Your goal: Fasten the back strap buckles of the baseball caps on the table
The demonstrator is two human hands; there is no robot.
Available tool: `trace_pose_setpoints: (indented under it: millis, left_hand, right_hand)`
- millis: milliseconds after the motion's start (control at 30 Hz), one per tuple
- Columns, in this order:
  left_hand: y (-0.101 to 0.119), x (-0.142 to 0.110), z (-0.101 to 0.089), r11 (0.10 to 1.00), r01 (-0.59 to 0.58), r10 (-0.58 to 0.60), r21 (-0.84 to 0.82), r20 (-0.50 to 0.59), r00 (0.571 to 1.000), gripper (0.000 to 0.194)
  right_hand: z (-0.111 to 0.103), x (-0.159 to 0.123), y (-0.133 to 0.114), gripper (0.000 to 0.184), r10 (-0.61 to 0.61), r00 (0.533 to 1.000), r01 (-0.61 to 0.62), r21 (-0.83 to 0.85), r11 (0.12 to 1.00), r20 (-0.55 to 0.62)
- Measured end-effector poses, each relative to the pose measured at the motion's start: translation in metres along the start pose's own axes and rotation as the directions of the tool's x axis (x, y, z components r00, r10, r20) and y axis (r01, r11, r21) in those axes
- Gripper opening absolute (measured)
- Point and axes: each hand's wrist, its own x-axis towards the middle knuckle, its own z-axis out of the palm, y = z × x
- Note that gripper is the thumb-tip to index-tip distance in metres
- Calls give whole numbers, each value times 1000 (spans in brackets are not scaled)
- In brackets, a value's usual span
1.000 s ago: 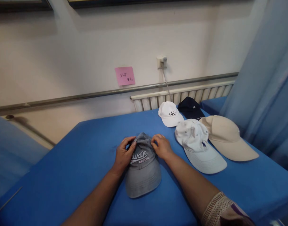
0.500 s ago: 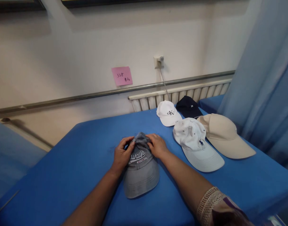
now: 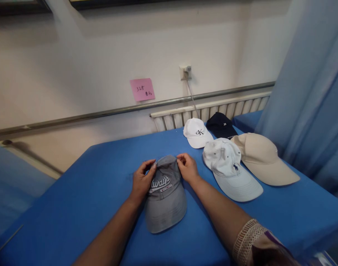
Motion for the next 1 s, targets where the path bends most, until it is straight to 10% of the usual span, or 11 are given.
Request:
trace_pose_setpoints:
  millis: [200,433,667,1000]
  left_hand:
    - [12,5,-12,971,-164,126,173,212,969,29]
    - [9,6,-16,961,-173,116,216,251,961,23]
    - [5,12,-15,972,-100,64,212,169,984,21]
    - [35,38,-1,977,-91,63,193,146,987,21]
  right_hand:
    - [-11,-19,-35,20,-151,971,209,-348,914,187]
    - [1,-35,-55,15,61,893,286,-666,689,447]
    - [-14,-31,-52,13,-255,824,438,-282,854,506]
    - [-43,-13,-52,12,-329,911,374,-160,914,249]
